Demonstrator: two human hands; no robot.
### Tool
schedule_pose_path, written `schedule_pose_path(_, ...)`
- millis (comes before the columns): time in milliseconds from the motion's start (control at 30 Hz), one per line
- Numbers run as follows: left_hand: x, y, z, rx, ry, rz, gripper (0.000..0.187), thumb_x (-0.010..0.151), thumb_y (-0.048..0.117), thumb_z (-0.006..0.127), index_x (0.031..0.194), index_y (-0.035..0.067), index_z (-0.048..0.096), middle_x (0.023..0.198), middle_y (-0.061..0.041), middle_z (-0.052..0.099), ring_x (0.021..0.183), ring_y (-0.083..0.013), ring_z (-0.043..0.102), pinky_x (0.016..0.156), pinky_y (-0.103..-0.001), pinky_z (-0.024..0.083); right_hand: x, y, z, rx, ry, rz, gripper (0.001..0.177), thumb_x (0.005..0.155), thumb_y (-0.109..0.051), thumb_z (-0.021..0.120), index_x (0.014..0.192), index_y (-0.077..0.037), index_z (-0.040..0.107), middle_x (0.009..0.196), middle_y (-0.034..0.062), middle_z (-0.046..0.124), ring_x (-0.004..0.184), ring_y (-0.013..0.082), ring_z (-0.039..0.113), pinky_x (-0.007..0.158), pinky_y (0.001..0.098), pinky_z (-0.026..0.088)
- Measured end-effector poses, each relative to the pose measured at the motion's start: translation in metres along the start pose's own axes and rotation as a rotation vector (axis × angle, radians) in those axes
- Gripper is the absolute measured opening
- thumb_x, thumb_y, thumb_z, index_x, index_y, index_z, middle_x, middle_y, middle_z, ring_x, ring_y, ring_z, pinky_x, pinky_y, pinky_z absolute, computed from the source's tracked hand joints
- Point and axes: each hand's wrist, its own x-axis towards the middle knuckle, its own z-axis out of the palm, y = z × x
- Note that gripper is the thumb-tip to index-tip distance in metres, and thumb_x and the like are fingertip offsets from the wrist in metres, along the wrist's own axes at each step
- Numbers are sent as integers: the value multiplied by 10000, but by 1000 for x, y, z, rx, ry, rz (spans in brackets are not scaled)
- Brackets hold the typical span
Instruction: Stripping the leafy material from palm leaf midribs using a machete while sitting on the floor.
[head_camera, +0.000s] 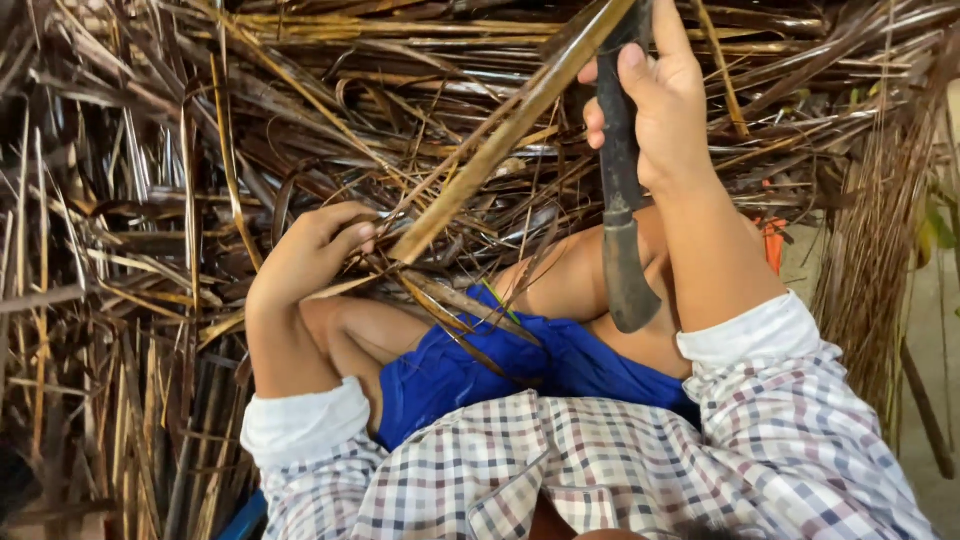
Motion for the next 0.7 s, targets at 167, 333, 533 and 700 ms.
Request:
schedule_pose_path(167,-21,-22,2,191,200,-177,235,1057,141,551,1192,37,714,943,-108,753,908,-278,651,838,-435,483,9,0,2,34,46,-28,590,1119,-276,589,1647,-211,334,1068,168,663,665,182,658,532,280,572)
schedule_pose_path(333,-48,-48,-1,229,260,-258,173,1051,49,542,1101,13,703,876,-127,701,800,-280,597,780,-396,413,11,2,0,37,72,-21,654,1090,-315,616,1660,-216,311,1069,177,657,670,189,656,527,279,571)
schedule_pose_path(533,-104,-96,-11,260,173,-557,345,1090,261,431,1287,138,686,1212,-74,721,1218,-309,550,1115,-515,248,19,15,-19,94,65,-90,518,1092,-323,654,1548,-218,431,1089,140,667,711,212,658,526,304,540)
schedule_pose_path(700,-148,-127,-16,296,233,-756,346,1090,302,441,1305,164,674,1277,-85,729,1251,-379,602,1110,-587,249,23,-3,-13,218,170,-16,384,1105,-185,611,1472,-164,502,1018,156,678,627,206,654,482,282,524)
